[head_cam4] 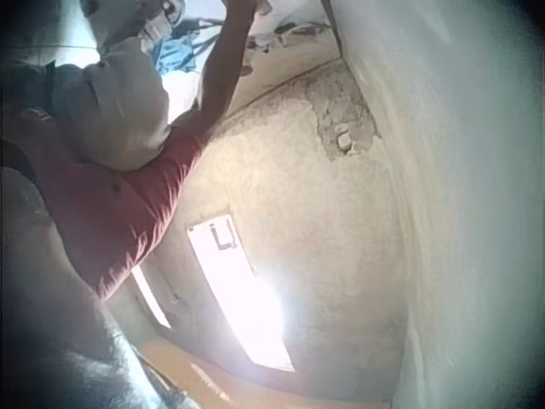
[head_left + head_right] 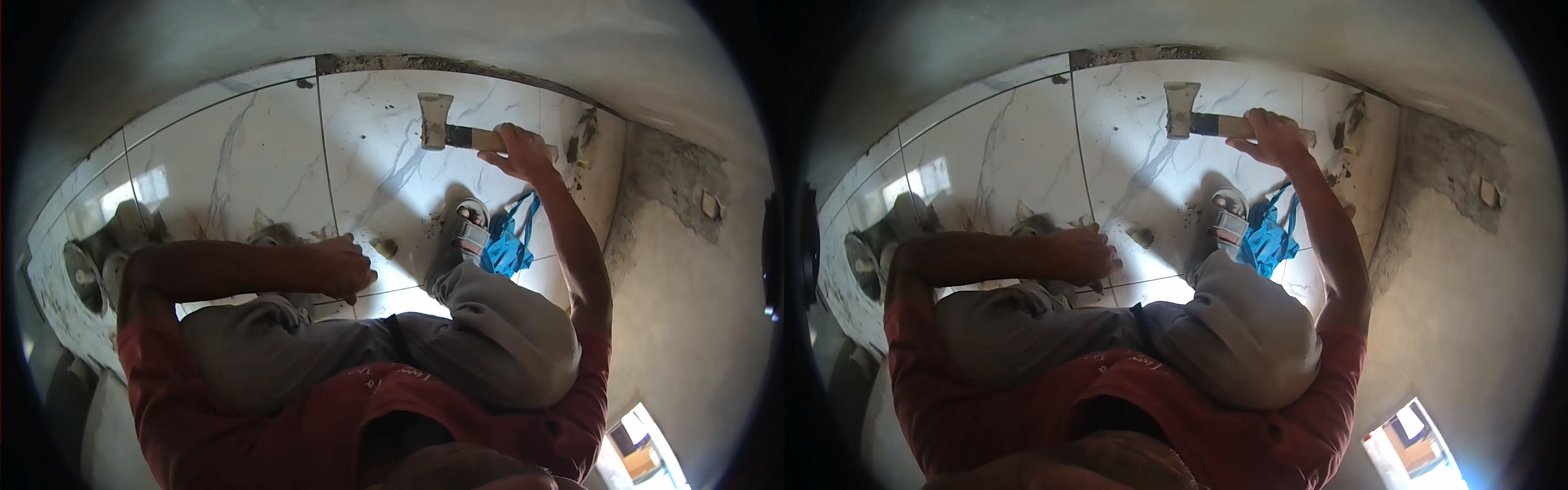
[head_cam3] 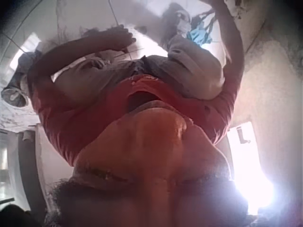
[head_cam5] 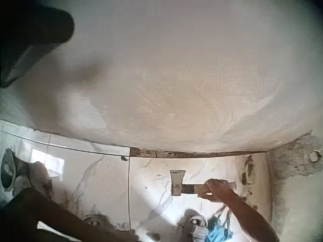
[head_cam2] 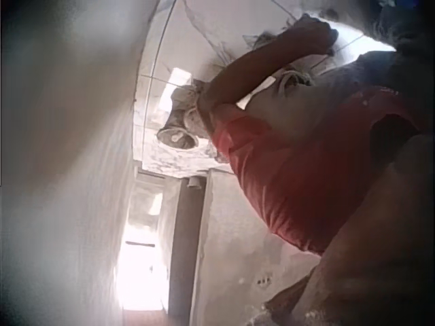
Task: The person cleans a wall edge with a cloth, applies mortar from a bucket to the gap between tiles and the wall, and uses an axe to chip away excess material from the wall edge.
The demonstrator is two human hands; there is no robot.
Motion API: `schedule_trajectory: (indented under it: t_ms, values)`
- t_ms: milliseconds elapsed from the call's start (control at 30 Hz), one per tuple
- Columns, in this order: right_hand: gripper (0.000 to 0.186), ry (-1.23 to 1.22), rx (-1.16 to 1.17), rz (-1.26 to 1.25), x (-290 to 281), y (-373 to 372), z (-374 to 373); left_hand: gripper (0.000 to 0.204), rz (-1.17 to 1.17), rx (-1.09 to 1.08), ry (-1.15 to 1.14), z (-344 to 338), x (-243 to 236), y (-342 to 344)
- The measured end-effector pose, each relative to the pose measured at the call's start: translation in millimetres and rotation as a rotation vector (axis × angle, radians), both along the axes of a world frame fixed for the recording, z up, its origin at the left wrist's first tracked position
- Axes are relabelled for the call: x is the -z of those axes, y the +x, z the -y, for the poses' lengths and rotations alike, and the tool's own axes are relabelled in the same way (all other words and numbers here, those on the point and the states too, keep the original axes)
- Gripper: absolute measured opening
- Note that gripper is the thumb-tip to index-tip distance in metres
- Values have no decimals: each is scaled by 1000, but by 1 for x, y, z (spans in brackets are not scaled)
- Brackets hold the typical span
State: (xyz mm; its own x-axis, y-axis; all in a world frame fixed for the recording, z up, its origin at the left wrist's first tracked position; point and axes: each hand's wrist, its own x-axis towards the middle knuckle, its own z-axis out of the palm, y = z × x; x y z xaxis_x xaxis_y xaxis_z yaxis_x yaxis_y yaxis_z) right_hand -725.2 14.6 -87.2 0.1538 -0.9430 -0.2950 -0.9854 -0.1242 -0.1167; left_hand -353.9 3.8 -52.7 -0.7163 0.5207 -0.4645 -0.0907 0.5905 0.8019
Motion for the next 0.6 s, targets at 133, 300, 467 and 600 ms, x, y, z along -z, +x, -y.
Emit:
schedule_trajectory:
  t_ms: [133, 300, 467, 600]
  values:
    - [55, -16, -54, 60, 39, -32, 35, 42, 11, -191, -172, 6, -30, -34]
    - [54, -100, -190, 235, 70, -40, 49, 50, 71, -518, -366, 24, -87, -50]
    - [53, -196, -208, 252, 96, -51, 67, 58, 274, -805, -494, 10, -181, -54]
    - [53, -128, -199, 246, 89, -71, 65, 60, 261, -933, -556, -12, -223, -63]
